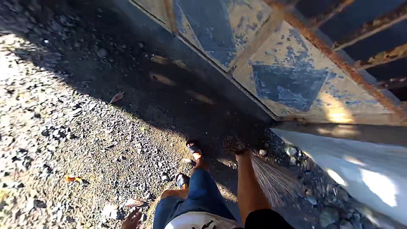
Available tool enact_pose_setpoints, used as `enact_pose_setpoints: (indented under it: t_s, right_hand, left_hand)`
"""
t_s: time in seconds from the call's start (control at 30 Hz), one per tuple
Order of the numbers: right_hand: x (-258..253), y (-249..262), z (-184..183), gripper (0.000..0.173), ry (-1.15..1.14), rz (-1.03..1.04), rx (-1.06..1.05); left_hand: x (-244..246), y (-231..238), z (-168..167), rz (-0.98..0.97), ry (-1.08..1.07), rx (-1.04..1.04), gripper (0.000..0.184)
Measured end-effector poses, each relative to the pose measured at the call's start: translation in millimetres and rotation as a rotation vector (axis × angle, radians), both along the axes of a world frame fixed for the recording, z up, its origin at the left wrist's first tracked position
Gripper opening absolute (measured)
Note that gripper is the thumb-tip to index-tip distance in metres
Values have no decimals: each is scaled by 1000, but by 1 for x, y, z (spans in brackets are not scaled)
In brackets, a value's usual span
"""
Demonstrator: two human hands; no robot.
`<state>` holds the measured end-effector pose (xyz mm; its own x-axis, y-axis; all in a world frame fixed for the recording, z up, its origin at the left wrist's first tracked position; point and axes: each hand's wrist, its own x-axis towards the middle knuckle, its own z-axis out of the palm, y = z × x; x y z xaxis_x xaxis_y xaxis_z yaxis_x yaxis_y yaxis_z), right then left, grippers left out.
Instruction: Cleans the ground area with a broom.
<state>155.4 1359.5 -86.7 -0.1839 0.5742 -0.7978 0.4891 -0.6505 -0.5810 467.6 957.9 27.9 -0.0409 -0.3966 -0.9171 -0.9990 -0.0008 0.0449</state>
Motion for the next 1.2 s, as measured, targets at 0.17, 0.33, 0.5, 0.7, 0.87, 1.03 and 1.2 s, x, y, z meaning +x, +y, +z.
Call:
enact_pose_setpoints:
  t_s: [0.17, 0.33, 0.5, 0.7, 0.87, 1.03, 1.2]
  right_hand:
    - [-11, -145, 20, 38, -31, 689, -234]
    - [-7, -313, 77, 26, -64, 1585, -389]
    - [22, -416, 104, 28, -55, 1730, -653]
    - [158, -503, 76, 36, 89, 2085, -473]
    - [251, -547, 65, 41, -326, 2297, -803]
    - [402, -521, 83, 30, -634, 3063, -283]
    - [497, -475, 84, 23, -1276, 3259, -278]
  left_hand:
    - [32, 35, 7, 252, 162, -32, 48]
    - [132, 99, 8, 640, 145, -106, 48]
    - [220, 201, -10, 1071, 6, -74, 48]
    - [233, 260, -31, 1291, 41, 142, 50]
    - [243, 209, -21, 1481, 249, 35, 49]
    - [246, 224, -19, 1856, 255, -22, 47]
    - [237, 288, -30, 1804, 100, 121, 46]
